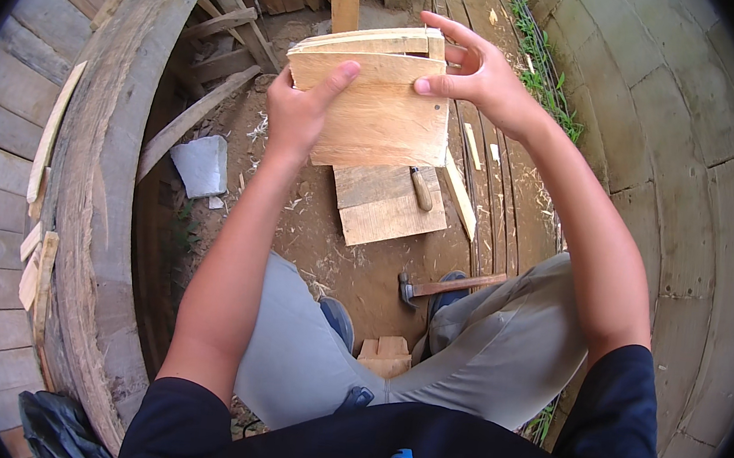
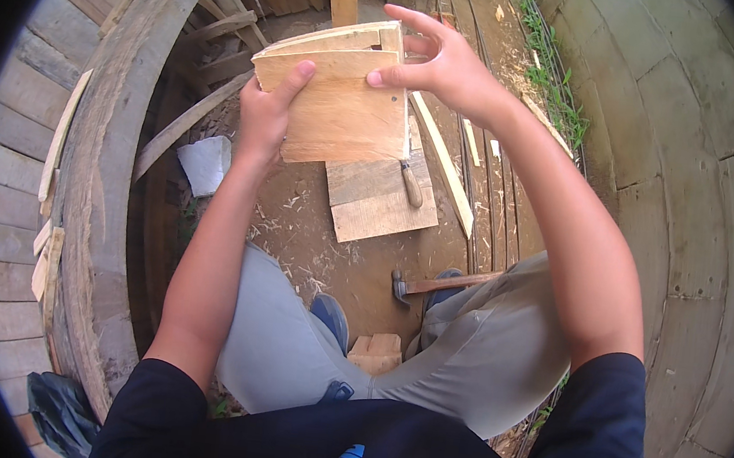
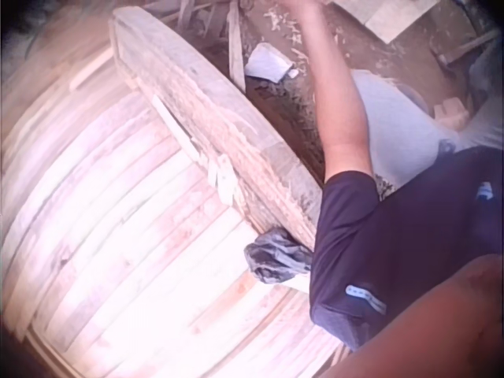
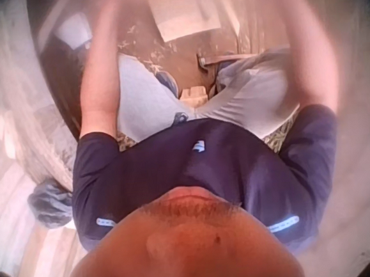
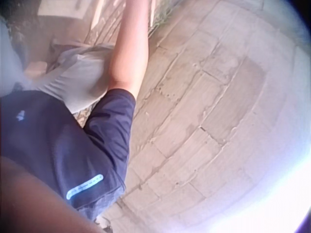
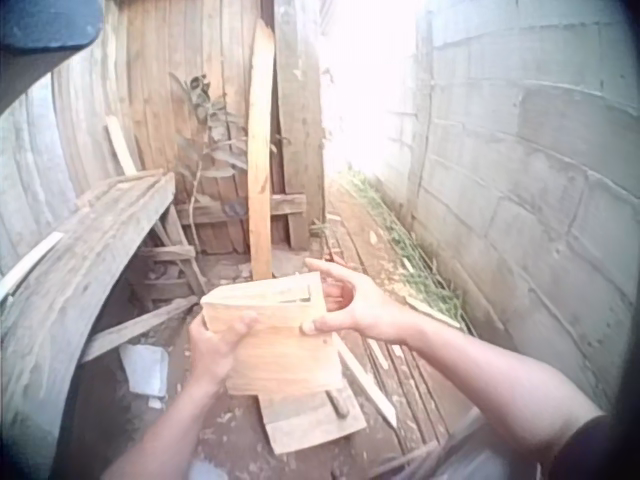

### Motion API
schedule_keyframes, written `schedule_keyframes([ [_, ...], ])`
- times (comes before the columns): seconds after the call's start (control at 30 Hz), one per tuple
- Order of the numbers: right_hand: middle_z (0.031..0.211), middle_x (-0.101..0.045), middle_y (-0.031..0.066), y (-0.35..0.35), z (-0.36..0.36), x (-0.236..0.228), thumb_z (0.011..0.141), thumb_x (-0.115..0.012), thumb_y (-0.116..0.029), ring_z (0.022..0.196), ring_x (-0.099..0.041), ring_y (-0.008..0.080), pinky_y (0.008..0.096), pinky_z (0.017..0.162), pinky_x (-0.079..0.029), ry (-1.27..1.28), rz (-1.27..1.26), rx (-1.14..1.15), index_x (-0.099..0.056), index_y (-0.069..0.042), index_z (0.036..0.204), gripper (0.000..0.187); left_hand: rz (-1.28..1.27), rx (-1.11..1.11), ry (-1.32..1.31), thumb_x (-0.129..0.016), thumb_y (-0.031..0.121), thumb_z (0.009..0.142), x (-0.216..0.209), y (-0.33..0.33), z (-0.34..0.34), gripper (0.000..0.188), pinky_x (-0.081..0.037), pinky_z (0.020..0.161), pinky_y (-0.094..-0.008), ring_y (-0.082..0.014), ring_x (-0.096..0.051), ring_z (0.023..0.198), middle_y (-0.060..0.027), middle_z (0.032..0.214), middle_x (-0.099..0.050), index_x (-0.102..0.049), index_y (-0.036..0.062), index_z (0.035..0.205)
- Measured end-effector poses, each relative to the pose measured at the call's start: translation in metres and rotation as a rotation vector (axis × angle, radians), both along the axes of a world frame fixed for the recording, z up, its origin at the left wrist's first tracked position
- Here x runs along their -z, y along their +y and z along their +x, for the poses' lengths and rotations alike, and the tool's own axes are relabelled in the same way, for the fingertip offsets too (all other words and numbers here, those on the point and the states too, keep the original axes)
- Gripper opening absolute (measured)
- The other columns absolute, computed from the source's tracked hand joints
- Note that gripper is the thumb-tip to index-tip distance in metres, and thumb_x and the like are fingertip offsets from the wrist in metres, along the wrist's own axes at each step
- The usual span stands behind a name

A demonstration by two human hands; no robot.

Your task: The person assembles a small wooden box by fitting pieces together, using a hammer to drive nails, and a knife to trim wood. They repeatedly adjust and inspect the box, then place it on a nearby wooden table.

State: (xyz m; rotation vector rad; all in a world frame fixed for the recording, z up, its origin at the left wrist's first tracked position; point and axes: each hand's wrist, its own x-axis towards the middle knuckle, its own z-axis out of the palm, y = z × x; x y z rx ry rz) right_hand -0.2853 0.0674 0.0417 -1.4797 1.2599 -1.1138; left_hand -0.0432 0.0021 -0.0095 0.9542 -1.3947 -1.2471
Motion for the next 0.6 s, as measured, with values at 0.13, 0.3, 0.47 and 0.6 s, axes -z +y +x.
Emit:
schedule_keyframes([
  [0.13, 0.139, -0.063, 0.0199, -0.005, -0.005, 0.006, 0.076, -0.089, -0.027, 0.13, -0.059, 0.0274, 0.0429, 0.114, -0.042, 0.103, -0.012, 0.016, -0.033, -0.007, 0.16, 0.103, -0.023, -0.001, 0.047, -0.089, 0.036, 0.082, 0.001, 0.0, 0.001, 0.057, -0.057, 0.083, -0.0319, -0.0181, -0.072, 0.091, -0.0141, 0.106, -0.074, -0.067, -0.0058, 0.114],
  [0.3, 0.142, -0.06, 0.0184, -0.007, -0.012, 0.005, 0.095, -0.064, -0.05, 0.129, -0.059, 0.0268, 0.0426, 0.11, -0.044, -0.133, 0.08, 0.032, -0.034, -0.009, 0.16, 0.083, -0.046, 0.05, 0.077, -0.089, 0.035, 0.082, -0.001, 0.0, 0.006, 0.057, -0.057, 0.084, -0.0323, -0.019, -0.072, 0.092, -0.0146, 0.106, -0.073, -0.066, -0.0063, 0.114],
  [0.47, 0.148, -0.055, 0.0178, -0.018, -0.031, 0.02, 0.102, -0.058, -0.047, 0.123, -0.06, 0.0251, 0.0387, 0.102, -0.05, -0.203, 0.112, 0.181, -0.045, -0.007, 0.153, 0.066, -0.081, 0.229, 0.091, -0.089, 0.035, 0.081, 0.0, 0.003, 0.01, 0.061, -0.058, 0.086, -0.0333, -0.0201, -0.072, 0.094, -0.0156, 0.108, -0.072, -0.062, -0.0064, 0.118],
  [0.6, 0.143, -0.06, 0.0115, -0.019, -0.025, 0.031, 0.1, -0.065, -0.028, 0.128, -0.059, 0.0209, 0.0357, 0.106, -0.05, 0.005, 0.018, 0.088, -0.051, -0.013, 0.152, 0.055, -0.085, 0.352, 0.084, -0.091, 0.035, 0.078, 0.001, 0.02, 0.004, 0.068, -0.059, 0.087, -0.0344, -0.0214, -0.072, 0.096, -0.0166, 0.11, -0.072, -0.06, -0.0065, 0.121],
])
